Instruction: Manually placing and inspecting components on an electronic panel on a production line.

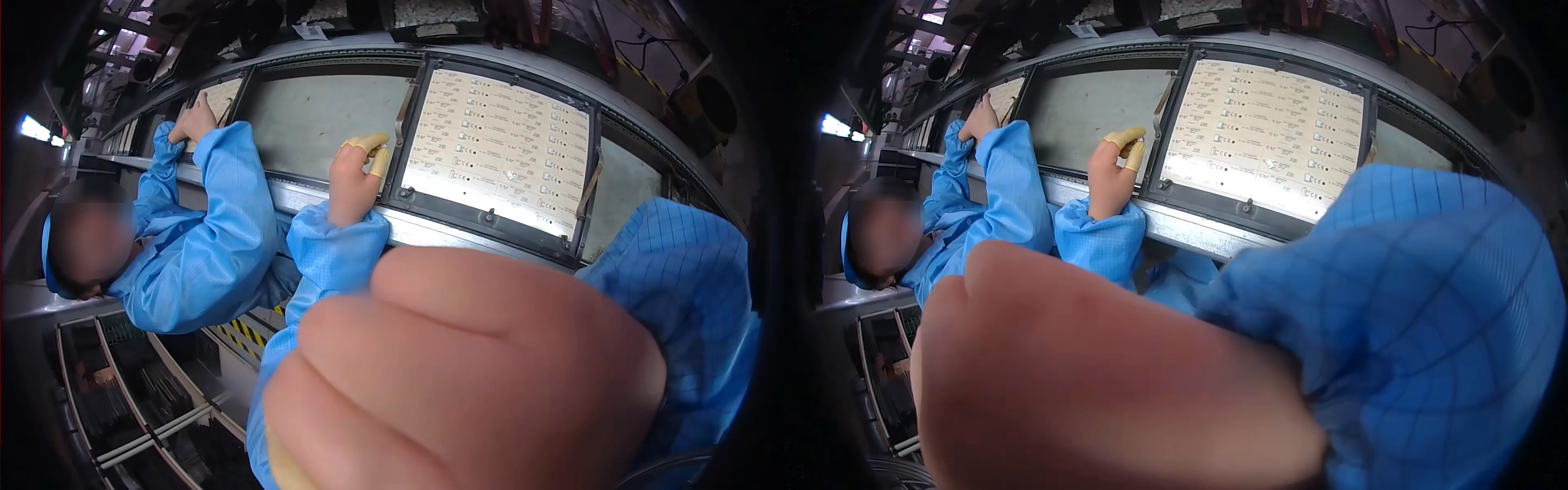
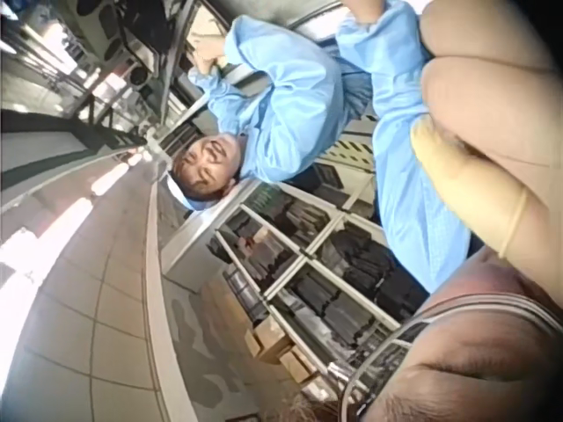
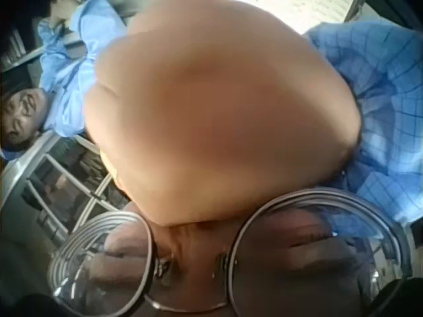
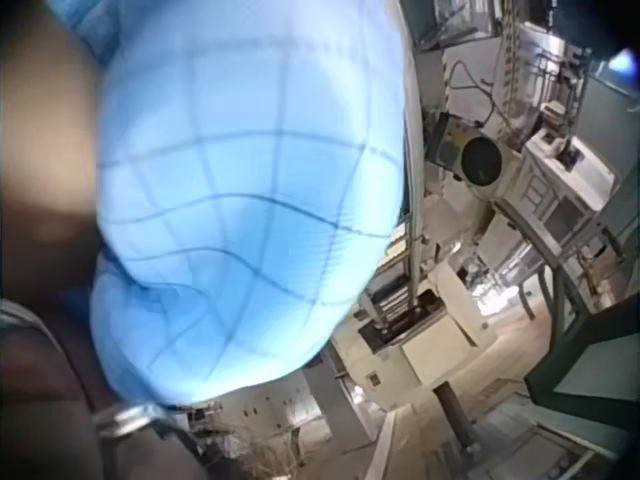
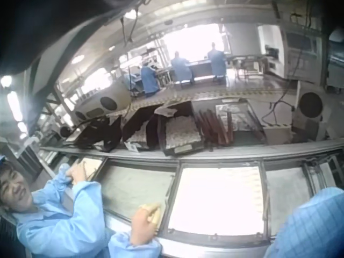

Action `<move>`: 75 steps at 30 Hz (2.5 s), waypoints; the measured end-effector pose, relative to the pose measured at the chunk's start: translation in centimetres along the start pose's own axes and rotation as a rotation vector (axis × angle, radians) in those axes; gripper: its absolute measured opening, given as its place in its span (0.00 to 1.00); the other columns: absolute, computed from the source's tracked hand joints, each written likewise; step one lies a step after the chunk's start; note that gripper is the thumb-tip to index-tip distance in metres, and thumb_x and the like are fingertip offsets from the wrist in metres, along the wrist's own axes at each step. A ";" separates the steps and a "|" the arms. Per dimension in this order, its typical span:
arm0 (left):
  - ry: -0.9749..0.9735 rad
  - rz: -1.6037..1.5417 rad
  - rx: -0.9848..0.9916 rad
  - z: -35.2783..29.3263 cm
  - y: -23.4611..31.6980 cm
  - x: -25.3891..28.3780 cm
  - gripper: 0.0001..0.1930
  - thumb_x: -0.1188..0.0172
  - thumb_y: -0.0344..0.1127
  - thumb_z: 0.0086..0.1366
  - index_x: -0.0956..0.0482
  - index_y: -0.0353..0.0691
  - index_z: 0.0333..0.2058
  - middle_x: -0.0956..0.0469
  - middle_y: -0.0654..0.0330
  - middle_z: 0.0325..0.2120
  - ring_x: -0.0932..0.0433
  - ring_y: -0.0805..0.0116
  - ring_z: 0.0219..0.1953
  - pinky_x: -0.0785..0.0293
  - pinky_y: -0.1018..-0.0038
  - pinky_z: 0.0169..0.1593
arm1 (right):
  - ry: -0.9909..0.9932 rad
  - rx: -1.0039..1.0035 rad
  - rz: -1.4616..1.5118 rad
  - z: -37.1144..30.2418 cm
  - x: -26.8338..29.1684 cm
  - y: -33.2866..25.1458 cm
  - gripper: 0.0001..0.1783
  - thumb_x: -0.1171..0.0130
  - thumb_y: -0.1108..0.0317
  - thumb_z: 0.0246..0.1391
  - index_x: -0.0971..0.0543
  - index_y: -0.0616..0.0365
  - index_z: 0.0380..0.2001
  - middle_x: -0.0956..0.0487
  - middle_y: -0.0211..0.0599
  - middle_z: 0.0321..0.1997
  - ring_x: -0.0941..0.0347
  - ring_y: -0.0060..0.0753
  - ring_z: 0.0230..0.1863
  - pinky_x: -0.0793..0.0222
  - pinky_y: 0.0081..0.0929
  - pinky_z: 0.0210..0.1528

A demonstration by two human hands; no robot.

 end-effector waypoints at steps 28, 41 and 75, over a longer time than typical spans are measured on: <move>0.054 0.048 -0.037 -0.2 -1.1 0.9 0.10 0.40 0.26 0.52 0.20 0.40 0.35 0.22 0.57 0.31 0.25 0.60 0.33 0.28 0.71 0.36 | -0.699 -0.002 0.152 -0.6 -3.3 0.8 0.16 0.41 0.73 0.37 0.23 0.59 0.35 0.28 0.37 0.26 0.30 0.37 0.28 0.36 0.31 0.30; 0.599 -0.347 0.278 -4.4 -4.1 9.1 0.14 0.45 0.20 0.53 0.23 0.38 0.40 0.26 0.65 0.29 0.29 0.77 0.30 0.31 0.81 0.37 | -0.106 -0.849 0.114 -12.5 1.6 10.0 0.18 0.50 0.77 0.54 0.28 0.62 0.49 0.27 0.30 0.26 0.32 0.20 0.29 0.35 0.18 0.32; -0.387 -0.269 -0.155 1.5 4.2 -0.3 0.10 0.41 0.25 0.54 0.21 0.37 0.37 0.24 0.56 0.30 0.26 0.65 0.28 0.28 0.75 0.34 | -0.028 -1.023 -0.011 -15.2 0.8 11.8 0.08 0.43 0.78 0.52 0.25 0.66 0.37 0.22 0.32 0.33 0.28 0.18 0.34 0.33 0.14 0.40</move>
Point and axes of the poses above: each hand's wrist, its own z-axis towards the middle knuckle, its own x-axis out of the back of the hand, y = z × x, the point moved 1 cm from there along z, towards the middle knuckle
